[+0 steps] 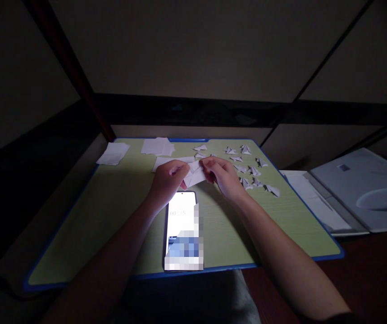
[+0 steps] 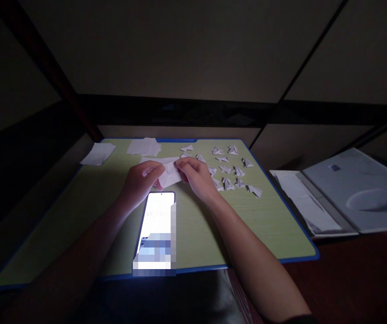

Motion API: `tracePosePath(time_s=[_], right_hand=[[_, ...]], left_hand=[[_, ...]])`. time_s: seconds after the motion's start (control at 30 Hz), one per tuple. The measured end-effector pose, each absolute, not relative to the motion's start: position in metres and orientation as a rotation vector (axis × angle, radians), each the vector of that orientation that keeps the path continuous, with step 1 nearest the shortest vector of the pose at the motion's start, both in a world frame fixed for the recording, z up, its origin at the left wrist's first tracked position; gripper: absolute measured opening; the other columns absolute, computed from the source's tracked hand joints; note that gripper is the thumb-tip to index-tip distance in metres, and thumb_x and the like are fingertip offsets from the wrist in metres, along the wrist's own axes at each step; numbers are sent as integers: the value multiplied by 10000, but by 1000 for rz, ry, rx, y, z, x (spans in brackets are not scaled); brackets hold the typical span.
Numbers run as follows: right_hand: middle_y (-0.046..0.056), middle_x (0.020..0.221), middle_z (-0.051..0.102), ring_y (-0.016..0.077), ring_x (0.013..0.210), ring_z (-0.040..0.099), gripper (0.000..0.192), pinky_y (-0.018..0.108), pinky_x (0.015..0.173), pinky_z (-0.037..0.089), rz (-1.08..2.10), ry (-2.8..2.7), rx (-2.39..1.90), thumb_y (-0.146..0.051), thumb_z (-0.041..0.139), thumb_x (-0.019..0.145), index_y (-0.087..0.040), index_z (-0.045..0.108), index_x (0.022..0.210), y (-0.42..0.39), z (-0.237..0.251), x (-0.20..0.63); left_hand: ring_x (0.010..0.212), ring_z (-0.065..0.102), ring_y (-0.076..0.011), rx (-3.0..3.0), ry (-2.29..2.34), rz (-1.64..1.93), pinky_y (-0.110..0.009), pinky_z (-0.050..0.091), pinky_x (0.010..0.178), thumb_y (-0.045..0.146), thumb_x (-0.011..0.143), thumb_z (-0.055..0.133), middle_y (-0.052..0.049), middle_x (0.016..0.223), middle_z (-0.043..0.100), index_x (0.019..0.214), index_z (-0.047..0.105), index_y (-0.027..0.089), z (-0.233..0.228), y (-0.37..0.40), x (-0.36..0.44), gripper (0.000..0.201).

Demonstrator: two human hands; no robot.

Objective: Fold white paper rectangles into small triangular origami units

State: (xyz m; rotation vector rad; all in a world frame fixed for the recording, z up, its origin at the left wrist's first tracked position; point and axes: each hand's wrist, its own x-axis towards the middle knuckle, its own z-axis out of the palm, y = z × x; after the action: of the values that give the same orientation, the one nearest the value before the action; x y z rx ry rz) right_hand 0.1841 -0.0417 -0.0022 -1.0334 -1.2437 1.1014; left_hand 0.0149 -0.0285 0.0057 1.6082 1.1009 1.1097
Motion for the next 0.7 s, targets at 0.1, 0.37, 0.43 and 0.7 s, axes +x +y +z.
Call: tracePosePath(time_s=[0.1,0.37,0.43,0.7], right_hand=[[-48,531,502,91,479,429,204,248,469,291,1091,-1264,-1041,-366,627,776,-172,658,720,-42,-3,185],[-52,517,517,84,463,413,161,251,462,268,1033,-1294,-1103,-320,682,697,-160,672,710,-43,1,182],[-53,507,511,84,457,411,160,251,457,267,1009,-1293,-1115,-319,682,698,-159,669,705,-43,1,182],[-60,488,496,81,441,402,145,248,444,264,980,-1276,-1086,-306,680,728,-167,653,695,-42,-2,184]], left_hand=[[429,592,-114,1609,1140,1118,-207,431,419,318,815,596,0,552,632,781,667,126,6,-28,14,208],[420,598,-125,1631,1170,1110,-219,422,424,305,827,585,14,499,615,789,680,139,7,-29,13,196],[417,592,-122,1637,1130,1110,-220,425,426,305,826,579,17,497,609,770,669,145,7,-29,14,192],[419,566,-111,1651,1077,1096,-222,405,410,302,785,602,10,543,614,730,643,146,7,-30,15,170]])
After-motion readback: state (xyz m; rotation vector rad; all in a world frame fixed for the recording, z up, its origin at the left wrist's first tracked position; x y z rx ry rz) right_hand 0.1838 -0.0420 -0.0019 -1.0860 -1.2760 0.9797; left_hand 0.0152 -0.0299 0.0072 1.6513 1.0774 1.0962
